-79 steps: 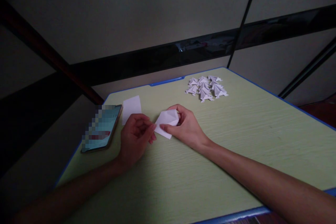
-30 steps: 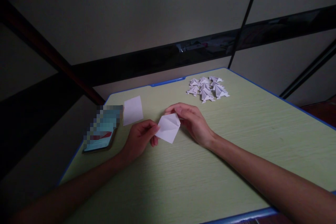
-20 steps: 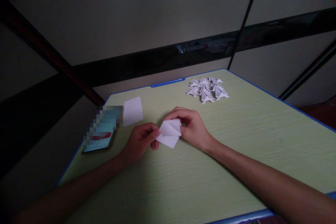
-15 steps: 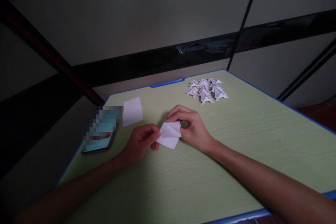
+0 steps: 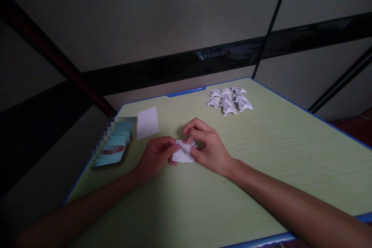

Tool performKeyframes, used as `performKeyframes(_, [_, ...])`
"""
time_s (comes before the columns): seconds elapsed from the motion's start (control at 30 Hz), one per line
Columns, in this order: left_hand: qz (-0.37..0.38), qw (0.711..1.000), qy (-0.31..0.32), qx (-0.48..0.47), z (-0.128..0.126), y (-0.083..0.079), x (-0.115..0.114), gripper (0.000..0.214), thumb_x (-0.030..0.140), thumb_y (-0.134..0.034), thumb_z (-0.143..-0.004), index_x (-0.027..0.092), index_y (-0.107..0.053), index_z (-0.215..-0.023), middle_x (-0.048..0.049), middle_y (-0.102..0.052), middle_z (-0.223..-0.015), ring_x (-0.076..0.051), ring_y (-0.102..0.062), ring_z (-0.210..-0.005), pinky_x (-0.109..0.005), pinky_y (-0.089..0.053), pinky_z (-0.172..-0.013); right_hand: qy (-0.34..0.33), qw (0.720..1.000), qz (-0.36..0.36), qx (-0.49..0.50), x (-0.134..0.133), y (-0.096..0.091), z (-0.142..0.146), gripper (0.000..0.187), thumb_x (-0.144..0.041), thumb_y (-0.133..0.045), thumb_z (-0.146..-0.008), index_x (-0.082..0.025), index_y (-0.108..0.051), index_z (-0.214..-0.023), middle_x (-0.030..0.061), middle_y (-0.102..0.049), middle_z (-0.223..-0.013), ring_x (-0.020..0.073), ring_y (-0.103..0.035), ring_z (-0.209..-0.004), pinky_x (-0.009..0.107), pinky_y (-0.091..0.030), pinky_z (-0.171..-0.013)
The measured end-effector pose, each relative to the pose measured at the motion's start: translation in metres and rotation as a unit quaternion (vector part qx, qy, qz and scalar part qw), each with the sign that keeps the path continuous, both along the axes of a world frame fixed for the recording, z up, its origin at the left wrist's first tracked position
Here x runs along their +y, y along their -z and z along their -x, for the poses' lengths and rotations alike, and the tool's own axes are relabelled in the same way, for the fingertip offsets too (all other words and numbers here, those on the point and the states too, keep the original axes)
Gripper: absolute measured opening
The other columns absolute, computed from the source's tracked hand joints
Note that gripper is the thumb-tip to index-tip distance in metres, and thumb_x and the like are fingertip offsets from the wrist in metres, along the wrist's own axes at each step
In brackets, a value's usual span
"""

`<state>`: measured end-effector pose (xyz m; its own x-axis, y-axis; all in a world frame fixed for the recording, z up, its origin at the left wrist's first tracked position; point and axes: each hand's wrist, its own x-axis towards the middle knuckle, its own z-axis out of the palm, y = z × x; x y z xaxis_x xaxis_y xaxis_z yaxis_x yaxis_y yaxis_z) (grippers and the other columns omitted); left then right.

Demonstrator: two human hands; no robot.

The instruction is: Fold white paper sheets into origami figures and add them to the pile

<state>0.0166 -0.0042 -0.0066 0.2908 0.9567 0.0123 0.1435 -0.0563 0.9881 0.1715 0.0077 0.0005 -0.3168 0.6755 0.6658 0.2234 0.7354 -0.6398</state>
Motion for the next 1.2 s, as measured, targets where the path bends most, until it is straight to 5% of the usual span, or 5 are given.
performKeyframes(0.37, [-0.045, 0.997, -0.059, -0.017, 0.001, 0.0, 0.003, 0.016, 0.023, -0.053, -0.069, 0.013, -0.054, -0.056, 0.0041, -0.051, -0.043, -0.006, -0.049, -0.036, -0.015, -0.038, -0.036, -0.074, 0.984, -0.054, -0.152, 0.003, -0.003, -0.005, 0.013, -0.011, -0.045, -0.073, -0.014, -0.055, -0.081, 0.0086, -0.052, -0.088, 0.0169, -0.048, -0.083, 0.032, -0.042, -0.071])
performKeyframes(0.57, [-0.197, 0.97, -0.114, 0.086, 0.003, -0.003, -0.004, 0.017, 0.022, -0.052, -0.071, 0.014, -0.056, -0.056, 0.0039, -0.052, -0.046, -0.007, -0.047, -0.042, -0.016, -0.037, -0.041, -0.07, 0.99, -0.018, -0.121, -0.001, -0.005, 0.0, 0.027, -0.023, -0.058, -0.067, -0.015, -0.051, -0.092, 0.0087, -0.055, -0.093, 0.018, -0.05, -0.087, 0.033, -0.042, -0.074])
performKeyframes(0.77, [-0.311, 0.928, -0.117, 0.166, 0.005, -0.007, -0.01, 0.019, 0.019, -0.053, -0.072, 0.014, -0.056, -0.054, 0.0031, -0.054, -0.048, -0.007, -0.047, -0.044, -0.016, -0.037, -0.045, -0.021, 0.999, -0.017, -0.047, -0.005, -0.008, 0.001, 0.013, -0.021, -0.055, -0.072, -0.016, -0.057, -0.084, 0.0078, -0.059, -0.089, 0.0163, -0.054, -0.083, 0.032, -0.044, -0.071])
performKeyframes(1.2, [-0.323, 0.925, -0.13, 0.155, 0.004, -0.005, -0.007, 0.02, 0.017, -0.052, -0.072, 0.013, -0.057, -0.053, 0.0031, -0.056, -0.047, -0.006, -0.047, -0.042, -0.014, -0.037, -0.043, -0.019, 0.989, -0.11, -0.095, 0.0, -0.003, -0.005, 0.018, -0.017, -0.054, -0.074, -0.016, -0.06, -0.091, 0.0062, -0.064, -0.09, 0.0165, -0.055, -0.083, 0.034, -0.042, -0.072])
